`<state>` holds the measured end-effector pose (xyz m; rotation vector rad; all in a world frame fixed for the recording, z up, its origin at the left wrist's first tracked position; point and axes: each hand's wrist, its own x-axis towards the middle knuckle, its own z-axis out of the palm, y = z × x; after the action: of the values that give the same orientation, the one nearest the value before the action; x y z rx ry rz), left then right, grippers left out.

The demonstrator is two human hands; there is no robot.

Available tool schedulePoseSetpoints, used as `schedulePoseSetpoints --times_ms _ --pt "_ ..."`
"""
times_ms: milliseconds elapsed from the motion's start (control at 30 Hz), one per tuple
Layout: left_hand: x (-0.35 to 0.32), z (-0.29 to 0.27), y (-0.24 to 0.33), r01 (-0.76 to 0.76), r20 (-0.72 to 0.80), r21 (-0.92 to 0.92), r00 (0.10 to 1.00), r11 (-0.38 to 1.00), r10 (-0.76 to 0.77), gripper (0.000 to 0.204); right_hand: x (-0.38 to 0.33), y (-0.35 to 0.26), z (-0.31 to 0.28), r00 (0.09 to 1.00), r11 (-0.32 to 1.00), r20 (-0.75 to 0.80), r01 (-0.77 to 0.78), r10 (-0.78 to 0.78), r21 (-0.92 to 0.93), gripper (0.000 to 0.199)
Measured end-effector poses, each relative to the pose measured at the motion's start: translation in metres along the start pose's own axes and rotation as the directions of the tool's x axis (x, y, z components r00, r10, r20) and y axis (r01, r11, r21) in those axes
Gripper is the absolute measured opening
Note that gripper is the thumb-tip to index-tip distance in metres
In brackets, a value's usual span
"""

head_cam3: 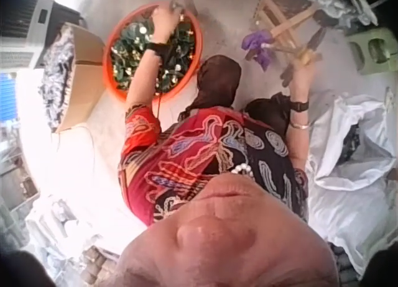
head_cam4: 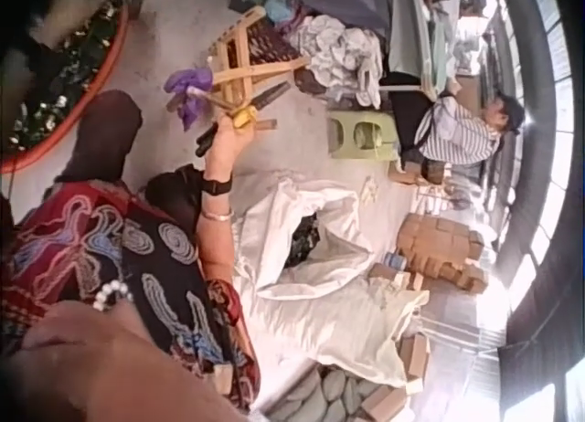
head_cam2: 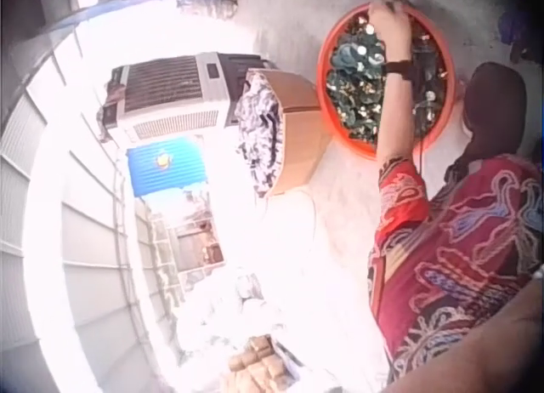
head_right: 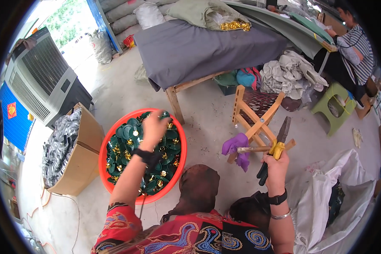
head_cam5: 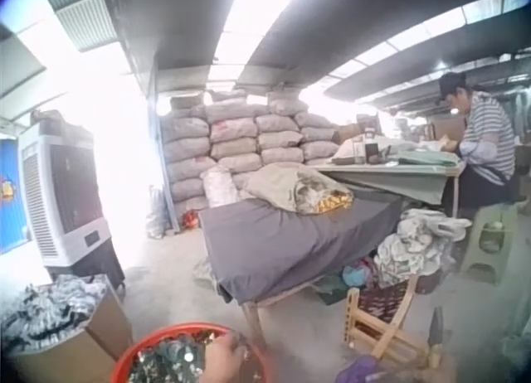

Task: The recorder is assembling green fabric components, possibly holiday ornaments or decorations, using pliers to attach small gold pieces.

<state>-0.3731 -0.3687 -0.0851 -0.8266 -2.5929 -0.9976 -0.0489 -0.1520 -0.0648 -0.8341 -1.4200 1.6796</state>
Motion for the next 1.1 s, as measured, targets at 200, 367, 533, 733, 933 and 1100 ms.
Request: schedulePoseSetpoints --times_ms 200,367,533,733,933,1100 --pt "-0.016 -0.012 -0.15 0.268 -0.073 0.472 0.961 0.84 -0.266 0.038 0.005 0.006 0.01 0.999 0.999 0.038 -0.032 0.034 -0.036 0.036" --pt "-0.008 -0.009 -0.197 0.266 -0.037 0.601 0.951 0.754 -0.306 0.015 0.007 0.004 0.022 0.998 0.996 0.047 -0.027 0.031 -0.083 0.038" --pt "0.02 -0.035 -0.149 0.057 -0.229 0.44 0.972 0.896 0.051 0.017 0.008 0.001 0.021 0.999 0.998 -0.033 0.008 -0.01 -0.064 0.034" --pt "0.011 0.045 0.056 -0.22 0.283 -0.419 0.89 0.881 0.358 0.025 0.012 -0.023 0.02 0.974 0.979 -0.104 0.192 -0.199 -0.071 0.032" --pt "-0.016 0.143 0.125 -0.298 0.434 -0.625 0.636 0.721 0.639 0.022 0.008 -0.062 0.037 0.893 0.831 0.173 0.45 -0.415 -0.327 0.044" --pt "-0.024 0.145 0.144 -0.092 0.61 -0.591 0.599 0.801 0.518 0.017 0.017 -0.064 0.038 0.82 0.632 0.42 0.569 -0.389 -0.526 0.044"
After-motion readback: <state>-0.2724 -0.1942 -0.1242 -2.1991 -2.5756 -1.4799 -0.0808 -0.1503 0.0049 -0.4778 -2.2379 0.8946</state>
